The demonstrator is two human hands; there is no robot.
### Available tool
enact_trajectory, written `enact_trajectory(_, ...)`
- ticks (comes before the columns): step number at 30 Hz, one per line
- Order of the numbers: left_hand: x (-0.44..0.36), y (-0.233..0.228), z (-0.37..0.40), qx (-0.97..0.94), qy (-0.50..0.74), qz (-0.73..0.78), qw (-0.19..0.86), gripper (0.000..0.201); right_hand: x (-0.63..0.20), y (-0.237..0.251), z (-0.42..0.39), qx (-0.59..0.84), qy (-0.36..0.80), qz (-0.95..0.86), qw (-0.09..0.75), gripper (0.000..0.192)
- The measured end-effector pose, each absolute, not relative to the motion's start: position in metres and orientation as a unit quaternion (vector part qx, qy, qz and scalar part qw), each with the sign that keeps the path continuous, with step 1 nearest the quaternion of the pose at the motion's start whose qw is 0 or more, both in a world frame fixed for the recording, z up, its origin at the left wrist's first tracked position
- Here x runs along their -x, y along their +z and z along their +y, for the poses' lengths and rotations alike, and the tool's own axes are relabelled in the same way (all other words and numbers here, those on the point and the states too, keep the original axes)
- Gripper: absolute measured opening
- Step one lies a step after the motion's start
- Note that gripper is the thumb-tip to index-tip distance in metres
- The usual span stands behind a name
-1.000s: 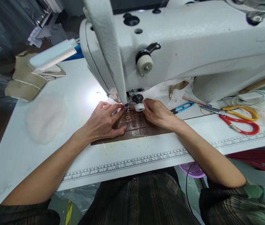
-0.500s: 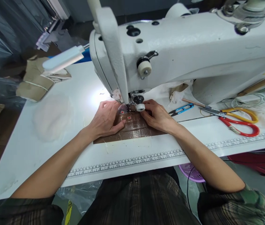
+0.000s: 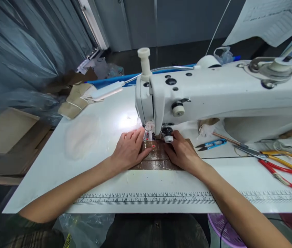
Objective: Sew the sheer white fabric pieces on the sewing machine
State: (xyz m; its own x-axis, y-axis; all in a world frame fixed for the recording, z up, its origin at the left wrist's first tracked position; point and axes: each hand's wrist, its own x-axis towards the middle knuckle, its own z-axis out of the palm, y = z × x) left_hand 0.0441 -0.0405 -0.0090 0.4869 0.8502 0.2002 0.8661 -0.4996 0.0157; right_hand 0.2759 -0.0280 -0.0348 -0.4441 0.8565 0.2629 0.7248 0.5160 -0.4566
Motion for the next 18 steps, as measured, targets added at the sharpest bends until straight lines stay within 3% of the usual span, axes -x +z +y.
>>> enact_trajectory(7, -0.021, 0.015, -0.003, 0.874, -0.077, -0.464, 0.119, 0.032, -0.275, -0.036, -0.028, 0.497, 0.096, -0.846, 0.169, 0.035)
enact_trajectory(10, -0.004, 0.015, 0.053, 0.905, -0.078, -0.416, 0.039, 0.045, -0.274, -0.038, -0.027, 0.505, 0.079, -0.841, 0.176, 0.033)
enact_trajectory(12, 0.003, 0.009, 0.083, 0.922, -0.071, -0.380, 0.011, 0.040, -0.274, -0.040, -0.026, 0.498, 0.077, -0.841, 0.199, 0.029)
enact_trajectory(18, 0.010, -0.011, 0.114, 0.890, -0.137, -0.427, 0.087, 0.041, -0.273, -0.042, -0.025, 0.502, 0.096, -0.831, 0.222, 0.026)
